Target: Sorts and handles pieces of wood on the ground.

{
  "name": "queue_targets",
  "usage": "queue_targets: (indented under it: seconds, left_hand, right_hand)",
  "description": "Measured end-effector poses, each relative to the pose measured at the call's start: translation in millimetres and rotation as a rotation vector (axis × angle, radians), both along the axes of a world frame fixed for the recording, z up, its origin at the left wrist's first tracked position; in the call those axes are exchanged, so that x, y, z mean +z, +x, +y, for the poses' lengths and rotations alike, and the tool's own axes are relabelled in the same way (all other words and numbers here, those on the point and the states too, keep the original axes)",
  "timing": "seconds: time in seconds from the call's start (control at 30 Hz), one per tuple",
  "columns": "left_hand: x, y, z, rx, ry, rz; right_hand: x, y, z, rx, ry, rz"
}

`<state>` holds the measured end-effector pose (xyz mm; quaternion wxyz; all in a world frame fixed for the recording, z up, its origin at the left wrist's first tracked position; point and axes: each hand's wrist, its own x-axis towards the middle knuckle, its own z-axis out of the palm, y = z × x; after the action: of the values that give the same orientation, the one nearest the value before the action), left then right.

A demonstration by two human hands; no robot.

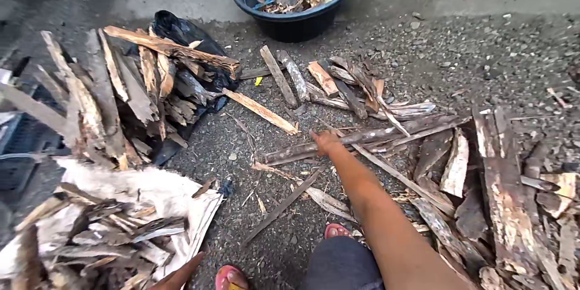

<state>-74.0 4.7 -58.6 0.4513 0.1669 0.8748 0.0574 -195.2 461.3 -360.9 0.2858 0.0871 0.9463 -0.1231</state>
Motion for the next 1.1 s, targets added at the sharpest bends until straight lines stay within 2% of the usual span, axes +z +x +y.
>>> queue_targets:
  seconds: [0.1,0.2,0.37,0.47,0.53,0.67,0.73,0.8,0.97,1.03,1.1]
  left_hand:
    - [4.1,4.9,3.6,-0.010,0.027,0.016]
    - [5.1,10.5,12.1,-0.088,0.113,0.120]
    - [-20.2,19.8,36.0,-0.245,0.422,0.688]
    - [-10.9,22.8,67.4,-0.276,0.490,0.921]
    - [5.4,25.2,84.5,-0.253,0.428,0.938]
    - [53.4,29.9,94.7,-0.174,-0.031,0.653]
    - [72.3,25.8,83.0,-0.139,-0.161,0.534]
    - [83.0,21.0,60.9,-0.091,-0.114,0.471]
    - [110.3,52.1,-7.0,0.164,0.114,0.734]
    - [116.4,72.3,-38.5,0.266,0.173,0.827]
    - [115.9,95.2,-73.6,0.378,0.208,0.887]
  right_hand:
    - [-1.7,20.2,-14.9,0.068,0.015,0.055]
    - [19.2,35.3,-24.4,0.059,-0.039,0.037]
    - [102.5,57.1,-41.2,0.133,-0.098,0.117]
    - [167.6,87.0,-84.6,0.249,-0.151,0.283]
    - [218.4,107.6,-118.5,0.362,-0.185,0.357]
    - [295.8,139.0,-154.6,0.559,-0.157,0.411]
    - [323.0,151.2,-162.7,0.606,-0.078,0.439]
    - [353.1,162.3,-176.6,0.632,0.006,0.509]
    - [413.6,173.2,-235.7,0.694,0.125,0.867]
    - [433.2,183.3,-263.4,0.747,0.108,1.036]
    - [457.0,202.7,-280.2,0.788,0.000,1.175]
